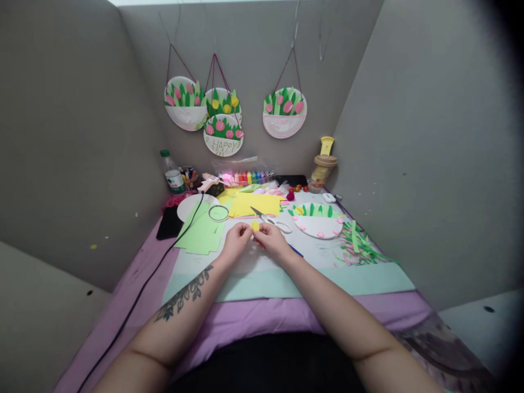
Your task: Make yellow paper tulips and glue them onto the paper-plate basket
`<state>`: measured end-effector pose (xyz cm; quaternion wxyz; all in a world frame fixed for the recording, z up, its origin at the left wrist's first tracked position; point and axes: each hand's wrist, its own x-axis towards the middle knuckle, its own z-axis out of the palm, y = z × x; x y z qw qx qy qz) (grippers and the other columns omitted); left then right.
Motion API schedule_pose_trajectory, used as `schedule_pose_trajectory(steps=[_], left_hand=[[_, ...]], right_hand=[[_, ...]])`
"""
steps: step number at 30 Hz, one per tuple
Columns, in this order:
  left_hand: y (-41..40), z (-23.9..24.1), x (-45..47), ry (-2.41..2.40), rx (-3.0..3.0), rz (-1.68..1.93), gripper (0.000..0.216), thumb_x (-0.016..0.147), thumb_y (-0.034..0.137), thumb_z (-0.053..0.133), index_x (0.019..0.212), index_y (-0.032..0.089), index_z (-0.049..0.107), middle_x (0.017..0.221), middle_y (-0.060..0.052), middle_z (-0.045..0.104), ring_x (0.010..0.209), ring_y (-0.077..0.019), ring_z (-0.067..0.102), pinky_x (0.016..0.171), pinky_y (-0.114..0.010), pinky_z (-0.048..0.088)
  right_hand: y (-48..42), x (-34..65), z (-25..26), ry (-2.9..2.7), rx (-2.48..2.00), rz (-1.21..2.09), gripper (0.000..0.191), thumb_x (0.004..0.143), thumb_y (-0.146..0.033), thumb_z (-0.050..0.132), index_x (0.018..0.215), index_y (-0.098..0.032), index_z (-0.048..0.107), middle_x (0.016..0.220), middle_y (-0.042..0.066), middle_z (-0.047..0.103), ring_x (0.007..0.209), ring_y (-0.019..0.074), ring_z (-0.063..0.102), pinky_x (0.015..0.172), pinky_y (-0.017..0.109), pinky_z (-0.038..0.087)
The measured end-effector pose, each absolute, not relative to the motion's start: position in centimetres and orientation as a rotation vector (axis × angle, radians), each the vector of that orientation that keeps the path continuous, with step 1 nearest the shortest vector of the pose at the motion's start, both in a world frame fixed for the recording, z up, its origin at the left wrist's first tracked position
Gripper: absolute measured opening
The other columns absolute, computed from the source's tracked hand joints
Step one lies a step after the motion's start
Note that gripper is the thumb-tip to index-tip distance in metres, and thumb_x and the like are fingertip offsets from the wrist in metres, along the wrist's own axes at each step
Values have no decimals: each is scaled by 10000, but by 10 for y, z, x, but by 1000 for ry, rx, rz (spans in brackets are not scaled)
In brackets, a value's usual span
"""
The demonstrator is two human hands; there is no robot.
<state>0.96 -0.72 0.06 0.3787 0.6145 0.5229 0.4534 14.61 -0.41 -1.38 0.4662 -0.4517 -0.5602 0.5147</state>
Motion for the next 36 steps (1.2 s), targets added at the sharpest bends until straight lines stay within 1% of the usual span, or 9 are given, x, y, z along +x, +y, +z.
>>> schedule_pose_trajectory(steps=[6, 11, 16, 23, 36], left_hand=[[-5, 0, 6, 1333, 1539, 1189, 134, 729, 295, 516, 690, 173, 557, 686, 13, 567, 692, -141, 521, 666, -249, 399], [-4, 0, 4, 1273, 1541, 1180, 180, 754, 334, 532, 719, 165, 586, 702, 5, 594, 700, -141, 543, 680, -249, 413], [-6, 3, 5, 1192, 1554, 1157, 203, 777, 342, 536, 739, 155, 605, 718, -10, 626, 701, -142, 564, 684, -251, 432], [-9, 4, 4, 1151, 1559, 1169, 253, 797, 394, 538, 734, 157, 603, 705, -9, 623, 691, -141, 562, 679, -250, 432], [-8, 2, 2, 1139, 1562, 1158, 266, 799, 417, 549, 767, 159, 606, 746, -18, 645, 716, -149, 579, 708, -257, 445]], right_hand=[[-5, 148, -14, -1366, -1109, 1248, 72, 673, -223, 550, 630, -188, 504, 512, -53, 549, 424, 78, 425, 418, 196, 301], [-3, 150, -13, -1348, -1070, 1311, 67, 668, -226, 545, 630, -190, 504, 497, -56, 535, 399, 74, 403, 400, 198, 286], [-1, 151, -13, -1324, -1024, 1385, 73, 662, -228, 560, 628, -184, 513, 517, -50, 548, 396, 67, 408, 388, 192, 287], [-2, 151, -13, -1270, -985, 1454, 87, 650, -239, 576, 633, -177, 516, 526, -43, 557, 403, 64, 425, 381, 187, 286], [-5, 152, -8, -1225, -939, 1545, 120, 633, -240, 597, 620, -180, 494, 520, -40, 551, 394, 57, 422, 361, 174, 265]])
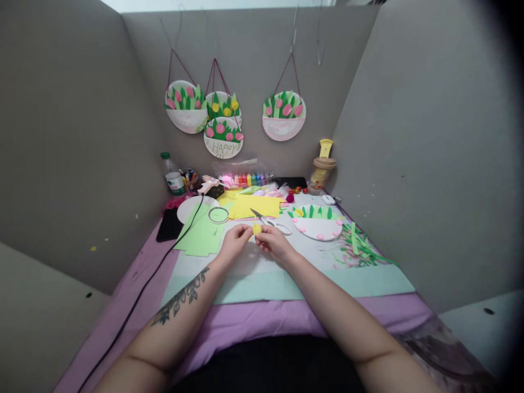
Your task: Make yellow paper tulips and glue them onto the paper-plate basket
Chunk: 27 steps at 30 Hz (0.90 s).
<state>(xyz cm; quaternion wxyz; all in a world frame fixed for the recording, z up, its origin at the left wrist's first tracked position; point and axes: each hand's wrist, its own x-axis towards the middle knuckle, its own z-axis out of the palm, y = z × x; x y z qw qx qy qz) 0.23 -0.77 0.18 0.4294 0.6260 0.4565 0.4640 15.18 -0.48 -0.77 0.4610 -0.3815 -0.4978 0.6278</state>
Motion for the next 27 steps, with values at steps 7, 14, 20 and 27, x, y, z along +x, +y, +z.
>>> schedule_pose_trajectory(steps=[7, 14, 20, 27], left_hand=[[-8, 2, 2, 1129, 1575, 1148, 255, 807, 401, 545, 780, 156, 611, 757, -28, 654, 725, -153, 585, 713, -262, 450], [-5, -1, 2, 1183, 1583, 1159, 182, 751, 325, 580, 810, 158, 625, 816, -42, 669, 754, -159, 595, 717, -262, 451], [-3, -2, -1, 1204, 1631, 1142, 175, 736, 312, 592, 823, 165, 629, 819, -37, 664, 739, -152, 586, 680, -249, 442], [-6, 0, 0, 1244, 1714, 1102, 112, 757, 268, 537, 749, 169, 591, 726, 2, 610, 673, -133, 534, 633, -241, 403]], right_hand=[[-5, 152, -7, -1254, -943, 1538, 130, 642, -258, 585, 620, -181, 482, 527, -38, 543, 389, 56, 413, 364, 179, 252], [-6, 154, -6, -1366, -1007, 1402, 79, 650, -221, 561, 616, -183, 501, 485, -57, 489, 405, 69, 375, 400, 202, 255], [-9, 157, -3, -1466, -1064, 1284, 108, 659, -182, 544, 571, -187, 481, 480, -65, 459, 447, 79, 376, 444, 214, 254], [-9, 158, -7, -1506, -1074, 1287, 117, 685, -215, 546, 592, -190, 480, 493, -63, 466, 445, 81, 375, 446, 217, 261]])
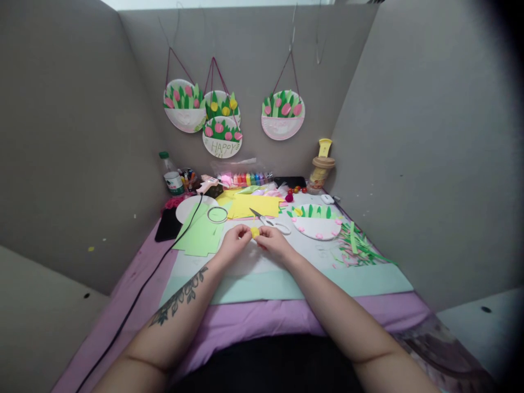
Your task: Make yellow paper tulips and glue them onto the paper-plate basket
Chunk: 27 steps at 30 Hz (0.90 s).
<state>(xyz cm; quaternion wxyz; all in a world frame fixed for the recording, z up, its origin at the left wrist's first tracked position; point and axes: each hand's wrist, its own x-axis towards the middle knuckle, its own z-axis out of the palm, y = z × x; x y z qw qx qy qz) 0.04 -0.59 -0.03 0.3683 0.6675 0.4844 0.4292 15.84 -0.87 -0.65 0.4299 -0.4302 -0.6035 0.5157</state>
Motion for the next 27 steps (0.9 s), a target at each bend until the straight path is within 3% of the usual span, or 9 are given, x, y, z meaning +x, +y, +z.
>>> schedule_pose_trajectory(steps=[13, 27], left_hand=[[-10, 1, 3, 1360, 1819, 1168, 72, 745, 215, 498, 696, 179, 536, 690, 12, 558, 665, -133, 500, 634, -247, 376], [-6, 2, 0, 1313, 1728, 1103, 181, 779, 328, 523, 752, 164, 595, 733, -7, 613, 706, -146, 552, 665, -249, 420]], right_hand=[[-10, 157, -8, -1544, -1055, 1308, 186, 736, -303, 584, 636, -186, 480, 515, -61, 480, 453, 78, 387, 448, 212, 262], [-7, 158, -12, -1565, -1111, 1242, 186, 733, -303, 563, 624, -189, 465, 518, -67, 455, 467, 81, 375, 456, 211, 261]])
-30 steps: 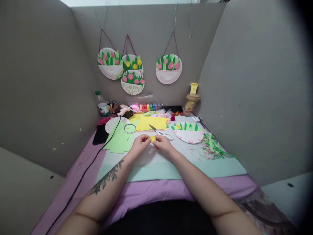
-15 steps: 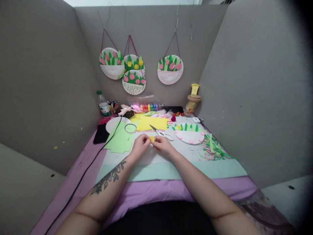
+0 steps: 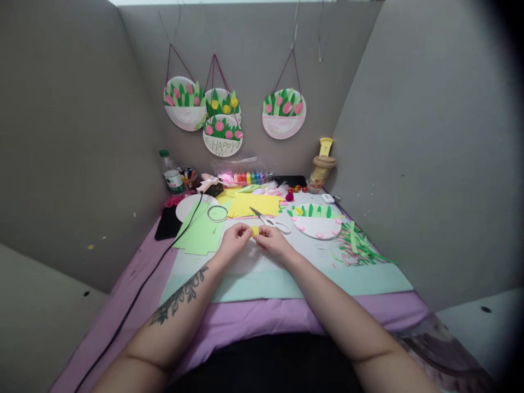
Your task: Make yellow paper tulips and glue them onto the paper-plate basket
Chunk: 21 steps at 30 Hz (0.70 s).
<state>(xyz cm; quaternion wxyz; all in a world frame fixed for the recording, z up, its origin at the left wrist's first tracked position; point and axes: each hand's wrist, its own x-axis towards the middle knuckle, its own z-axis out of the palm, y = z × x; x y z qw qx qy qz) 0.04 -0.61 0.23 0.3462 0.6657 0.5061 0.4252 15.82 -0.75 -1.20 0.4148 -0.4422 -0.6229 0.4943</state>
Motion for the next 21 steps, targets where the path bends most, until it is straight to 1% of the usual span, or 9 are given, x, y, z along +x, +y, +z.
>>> schedule_pose_trajectory(steps=[3, 7, 12, 14, 17, 21], left_hand=[[-6, 2, 0, 1339, 1727, 1078, 156, 765, 303, 525, 722, 164, 581, 701, 3, 595, 675, -139, 536, 637, -244, 404], [-7, -1, 1, 1341, 1745, 1004, 149, 750, 295, 528, 704, 163, 579, 672, 12, 583, 644, -131, 526, 598, -235, 386], [-4, -2, -3, 1370, 1760, 942, 154, 738, 302, 525, 694, 163, 577, 656, 15, 576, 619, -124, 511, 562, -226, 368], [-1, -1, -7, 1400, 1753, 929, 155, 736, 304, 518, 700, 165, 575, 658, 13, 581, 610, -123, 510, 545, -223, 361], [1, 2, -14, 1437, 1748, 874, 117, 706, 273, 528, 680, 168, 572, 604, 22, 561, 554, -116, 491, 510, -220, 341], [0, 4, -18, 1465, 1757, 775, 80, 673, 234, 549, 675, 168, 595, 535, 34, 531, 492, -109, 457, 475, -217, 312]], right_hand=[[-8, 158, -11, -1569, -1110, 1247, 172, 724, -305, 570, 641, -186, 477, 539, -62, 467, 488, 85, 401, 470, 210, 285], [-8, 157, -7, -1527, -1141, 1166, 144, 722, -318, 548, 694, -185, 500, 561, -63, 465, 510, 87, 419, 491, 208, 321], [-4, 161, -7, -1507, -1251, 1092, 99, 694, -273, 502, 648, -189, 476, 537, -63, 448, 484, 85, 410, 467, 202, 335], [-2, 163, -10, -1512, -1311, 1067, 92, 699, -273, 487, 668, -187, 497, 547, -55, 470, 480, 89, 427, 457, 202, 344], [0, 164, -14, -1581, -1410, 1033, 91, 685, -246, 507, 661, -174, 558, 537, -39, 519, 477, 97, 457, 468, 207, 360], [1, 159, -18, -1711, -1560, 911, 87, 653, -184, 552, 589, -167, 608, 539, -2, 593, 550, 127, 527, 546, 225, 375]])
